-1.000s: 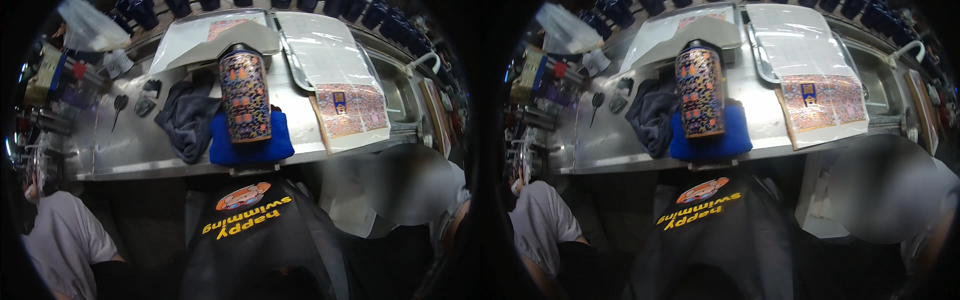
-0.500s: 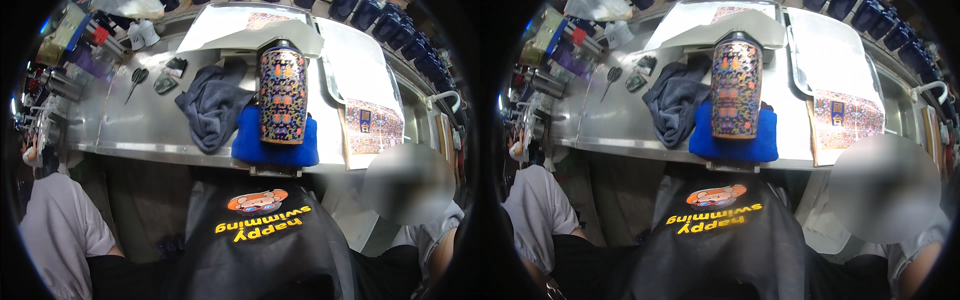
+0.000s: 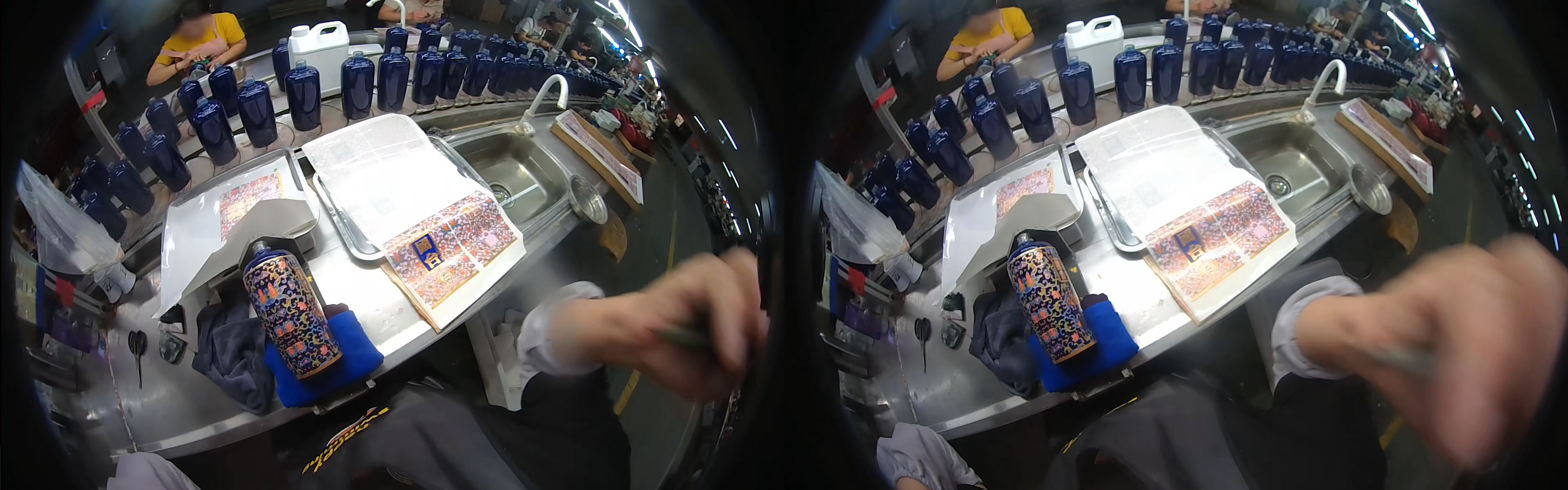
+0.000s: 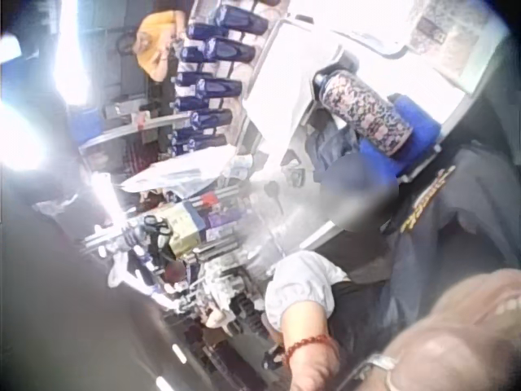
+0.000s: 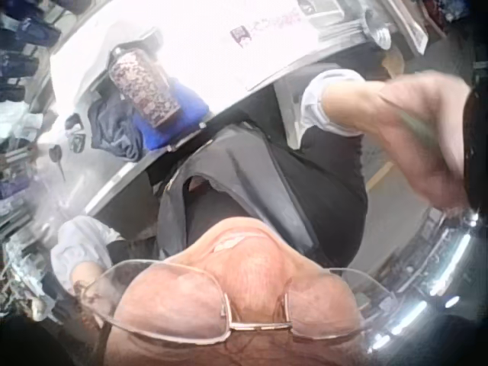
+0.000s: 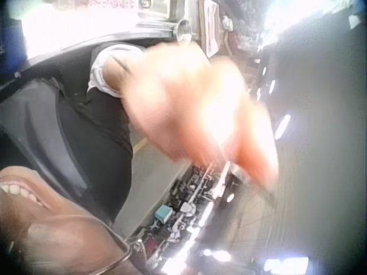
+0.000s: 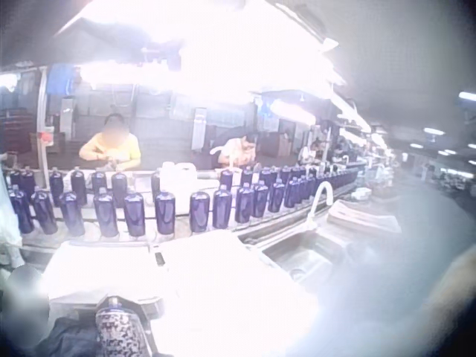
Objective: The person scrubs the exterior of a decorated ceramic bottle with a green sponge while holding it with a bandaged left hand. The bottle is rotated to clean different sides on a stainless steel work surface.
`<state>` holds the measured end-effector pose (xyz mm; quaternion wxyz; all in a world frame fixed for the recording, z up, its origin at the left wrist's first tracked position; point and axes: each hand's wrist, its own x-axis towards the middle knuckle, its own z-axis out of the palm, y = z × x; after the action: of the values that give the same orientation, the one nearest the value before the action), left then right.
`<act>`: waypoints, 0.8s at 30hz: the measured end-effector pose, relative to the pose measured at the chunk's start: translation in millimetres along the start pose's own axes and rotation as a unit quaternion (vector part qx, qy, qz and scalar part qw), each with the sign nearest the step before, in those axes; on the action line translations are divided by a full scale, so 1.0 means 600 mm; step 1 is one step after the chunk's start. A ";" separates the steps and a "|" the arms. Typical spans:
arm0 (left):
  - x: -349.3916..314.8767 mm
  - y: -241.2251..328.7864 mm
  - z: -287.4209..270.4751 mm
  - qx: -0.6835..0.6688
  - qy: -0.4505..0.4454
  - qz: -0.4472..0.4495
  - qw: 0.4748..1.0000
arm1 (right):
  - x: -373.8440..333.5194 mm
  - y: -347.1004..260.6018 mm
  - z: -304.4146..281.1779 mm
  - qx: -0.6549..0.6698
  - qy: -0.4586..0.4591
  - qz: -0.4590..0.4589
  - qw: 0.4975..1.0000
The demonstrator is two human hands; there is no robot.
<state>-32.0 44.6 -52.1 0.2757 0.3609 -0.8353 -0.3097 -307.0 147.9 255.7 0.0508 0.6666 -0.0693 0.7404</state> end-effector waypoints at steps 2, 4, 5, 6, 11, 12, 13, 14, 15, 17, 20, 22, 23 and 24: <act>-0.004 -0.009 0.006 0.000 0.002 -0.004 1.000 | -0.094 0.068 -0.004 -0.059 0.004 0.257 0.964; -0.006 -0.015 0.009 0.003 0.004 -0.009 1.000 | -0.205 0.131 0.000 -0.072 -0.095 0.448 0.886; -0.006 -0.017 0.011 0.008 -0.001 -0.018 1.000 | -0.258 0.156 0.007 -0.083 -0.128 0.510 0.846; -0.006 -0.020 0.012 0.005 0.000 -0.020 1.000 | -0.298 0.174 0.013 -0.085 -0.144 0.545 0.821; -0.008 -0.020 0.012 0.007 0.005 -0.020 1.000 | -0.381 0.202 0.051 -0.097 -0.178 0.402 0.893; -0.009 -0.018 0.011 0.005 0.007 -0.020 1.000 | -0.380 0.201 0.056 -0.113 -0.200 0.379 0.896; -0.008 -0.015 0.010 0.003 0.009 -0.017 1.000 | -0.376 0.203 0.061 -0.111 -0.195 0.325 0.919; -0.006 -0.011 0.005 0.002 0.015 -0.011 1.000 | -0.371 0.203 0.064 -0.116 -0.212 0.310 0.919; -0.001 -0.005 0.001 0.002 0.020 -0.003 1.000 | -0.368 0.206 0.067 -0.126 -0.251 0.317 0.906; 0.011 0.012 -0.026 -0.018 0.035 0.036 0.999 | -0.366 0.213 0.071 -0.111 -0.257 0.284 0.917; 0.023 0.067 -0.093 -0.043 0.068 0.124 0.989 | -0.369 0.220 0.074 -0.112 -0.250 0.257 0.927; 0.023 0.115 -0.157 -0.051 0.090 0.227 0.968 | -0.371 0.212 0.076 -0.135 -0.252 0.232 0.930; 0.019 0.142 -0.194 -0.053 0.103 0.297 0.948 | -0.370 0.205 0.075 -0.166 -0.298 0.228 0.912; 0.019 0.167 -0.222 -0.050 0.109 0.342 0.932 | -0.369 0.197 0.074 -0.154 -0.303 0.164 0.926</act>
<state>9.1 48.1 109.6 0.4722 0.0707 -0.8563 -0.1971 -259.5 27.8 36.2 0.0067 0.8224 -0.3030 0.4814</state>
